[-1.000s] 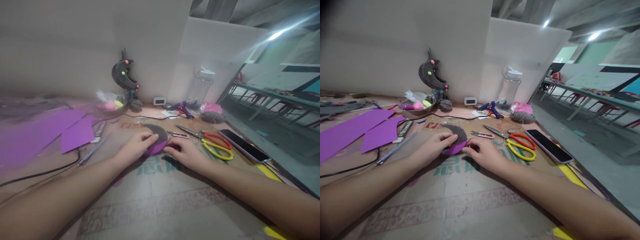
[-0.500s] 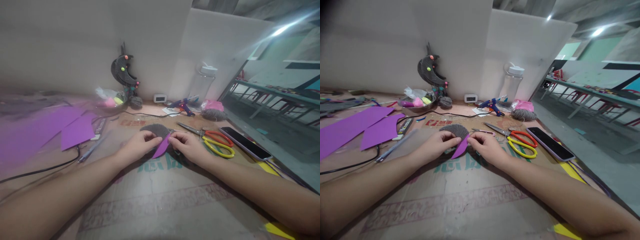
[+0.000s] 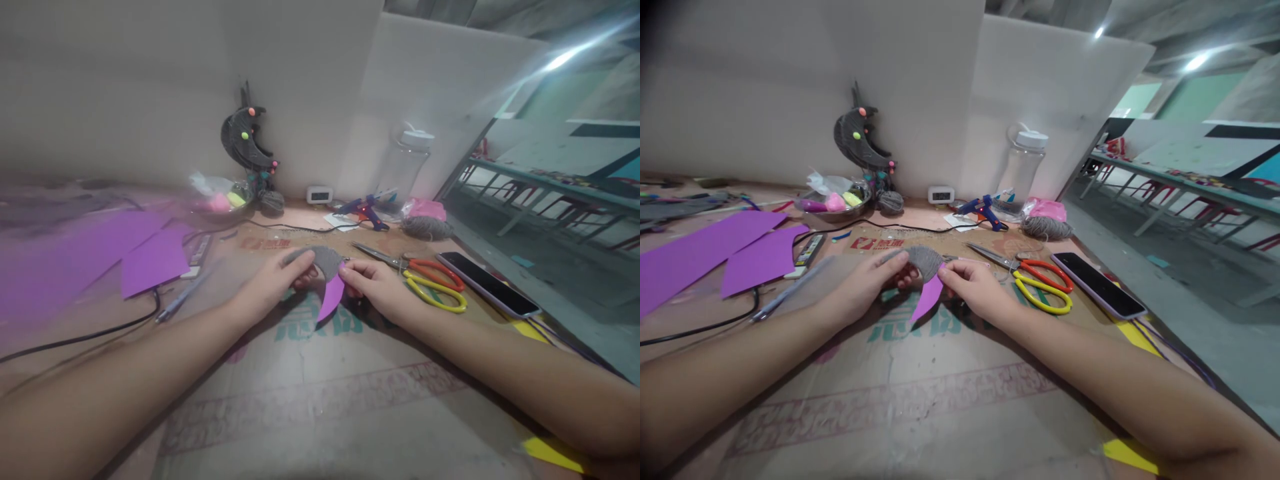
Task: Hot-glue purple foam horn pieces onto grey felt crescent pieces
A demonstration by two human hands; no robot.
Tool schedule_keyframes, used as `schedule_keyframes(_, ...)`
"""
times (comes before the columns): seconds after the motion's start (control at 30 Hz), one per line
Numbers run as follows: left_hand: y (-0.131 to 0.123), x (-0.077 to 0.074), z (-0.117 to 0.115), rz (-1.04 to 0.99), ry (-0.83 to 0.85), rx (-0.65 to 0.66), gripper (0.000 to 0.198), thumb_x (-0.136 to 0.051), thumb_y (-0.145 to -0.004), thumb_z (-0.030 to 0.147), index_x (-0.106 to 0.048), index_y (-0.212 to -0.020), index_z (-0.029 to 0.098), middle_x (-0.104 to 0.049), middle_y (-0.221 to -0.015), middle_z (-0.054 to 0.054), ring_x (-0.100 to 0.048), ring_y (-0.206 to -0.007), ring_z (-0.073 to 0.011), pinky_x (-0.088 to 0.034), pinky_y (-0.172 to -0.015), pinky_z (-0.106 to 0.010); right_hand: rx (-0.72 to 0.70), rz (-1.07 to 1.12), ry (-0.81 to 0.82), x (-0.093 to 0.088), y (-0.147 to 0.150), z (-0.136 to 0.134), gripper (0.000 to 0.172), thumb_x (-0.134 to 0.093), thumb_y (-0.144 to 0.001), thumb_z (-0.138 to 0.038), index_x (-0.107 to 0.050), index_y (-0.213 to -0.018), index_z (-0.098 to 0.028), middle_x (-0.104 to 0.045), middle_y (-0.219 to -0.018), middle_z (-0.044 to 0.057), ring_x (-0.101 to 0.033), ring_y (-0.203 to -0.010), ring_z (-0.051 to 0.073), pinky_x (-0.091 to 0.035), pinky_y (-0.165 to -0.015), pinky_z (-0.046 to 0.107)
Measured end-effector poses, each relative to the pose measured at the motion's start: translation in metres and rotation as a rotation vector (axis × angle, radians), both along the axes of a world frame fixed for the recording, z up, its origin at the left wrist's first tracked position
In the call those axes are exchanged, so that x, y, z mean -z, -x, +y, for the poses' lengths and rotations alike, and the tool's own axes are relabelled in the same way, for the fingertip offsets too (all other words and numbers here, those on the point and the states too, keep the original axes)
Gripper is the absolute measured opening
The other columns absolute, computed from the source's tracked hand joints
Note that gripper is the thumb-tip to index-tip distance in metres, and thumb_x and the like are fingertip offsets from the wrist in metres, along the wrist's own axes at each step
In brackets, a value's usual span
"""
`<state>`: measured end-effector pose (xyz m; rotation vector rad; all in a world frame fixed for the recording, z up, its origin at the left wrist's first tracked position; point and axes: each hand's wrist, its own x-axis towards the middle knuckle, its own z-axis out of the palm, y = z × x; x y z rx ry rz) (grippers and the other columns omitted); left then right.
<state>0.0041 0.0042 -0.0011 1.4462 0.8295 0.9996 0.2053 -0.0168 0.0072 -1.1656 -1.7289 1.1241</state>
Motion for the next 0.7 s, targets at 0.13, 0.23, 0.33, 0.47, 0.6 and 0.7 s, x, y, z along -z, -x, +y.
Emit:
schedule_keyframes(0.13, 0.003, -0.001, -0.001, 0.048, 0.032, -0.015, 0.027, -0.060, -0.083, 0.043, -0.063, -0.092, 0.017, -0.062, -0.079, 0.000, -0.055, -0.068, -0.0121, -0.040, -0.062, -0.023, -0.069, -0.117, -0.039, -0.004, 0.002, -0.004, 0.038, -0.056, -0.085, -0.046, -0.050, -0.060, -0.018, -0.047, -0.057, -0.004, -0.043, -0.053, 0.009, -0.034, -0.053, 0.023)
schedule_keyframes(0.23, 0.004, -0.001, -0.002, 0.214, -0.010, -0.006, 0.026, -0.063, -0.081, 0.041, -0.066, -0.092, 0.017, -0.062, -0.074, 0.000, -0.053, -0.064, -0.0123, -0.037, -0.058, -0.023, -0.062, -0.272, -0.113, -0.010, -0.002, -0.006, 0.034, -0.054, -0.086, -0.039, -0.053, -0.060, -0.018, -0.051, -0.059, -0.002, -0.046, -0.055, 0.010, -0.036, -0.054, 0.024)
schedule_keyframes(0.33, 0.004, -0.001, -0.004, 0.242, -0.013, 0.003, 0.029, -0.061, -0.081, 0.043, -0.066, -0.095, 0.018, -0.063, -0.074, 0.000, -0.053, -0.062, -0.0126, -0.037, -0.056, -0.023, 0.040, -0.353, -0.170, -0.024, -0.014, -0.004, 0.039, -0.049, -0.089, -0.043, -0.060, -0.063, -0.017, -0.052, -0.055, -0.002, -0.046, -0.051, 0.010, -0.035, -0.052, 0.024)
schedule_keyframes(0.47, 0.003, 0.000, -0.004, 0.235, 0.014, 0.004, 0.031, -0.059, -0.081, 0.044, -0.066, -0.094, 0.018, -0.065, -0.077, -0.001, -0.055, -0.063, -0.0138, -0.039, -0.057, -0.024, 0.312, -0.262, -0.391, -0.043, -0.040, 0.011, 0.032, -0.050, -0.089, -0.042, -0.062, -0.075, -0.017, -0.047, -0.053, -0.004, -0.042, -0.050, 0.010, -0.034, -0.050, 0.023)
schedule_keyframes(0.6, 0.003, 0.000, -0.004, 0.263, -0.001, 0.010, 0.031, -0.059, -0.081, 0.046, -0.067, -0.094, 0.019, -0.064, -0.075, 0.000, -0.055, -0.063, -0.0134, -0.039, -0.058, -0.023, 0.311, -0.421, -0.389, -0.038, -0.059, 0.033, 0.018, -0.056, -0.085, -0.029, -0.065, -0.094, -0.017, -0.062, -0.071, 0.000, -0.054, -0.063, 0.013, -0.041, -0.060, 0.025)
schedule_keyframes(0.7, 0.002, 0.000, -0.005, 0.280, 0.015, -0.008, 0.030, -0.060, -0.080, 0.046, -0.067, -0.093, 0.019, -0.063, -0.070, 0.001, -0.055, -0.061, -0.0131, -0.038, -0.056, -0.023, 0.187, -0.609, -0.399, -0.021, -0.061, 0.042, 0.025, -0.057, -0.086, -0.026, -0.066, -0.106, -0.016, -0.069, -0.095, 0.007, -0.061, -0.080, 0.017, -0.045, -0.074, 0.030)
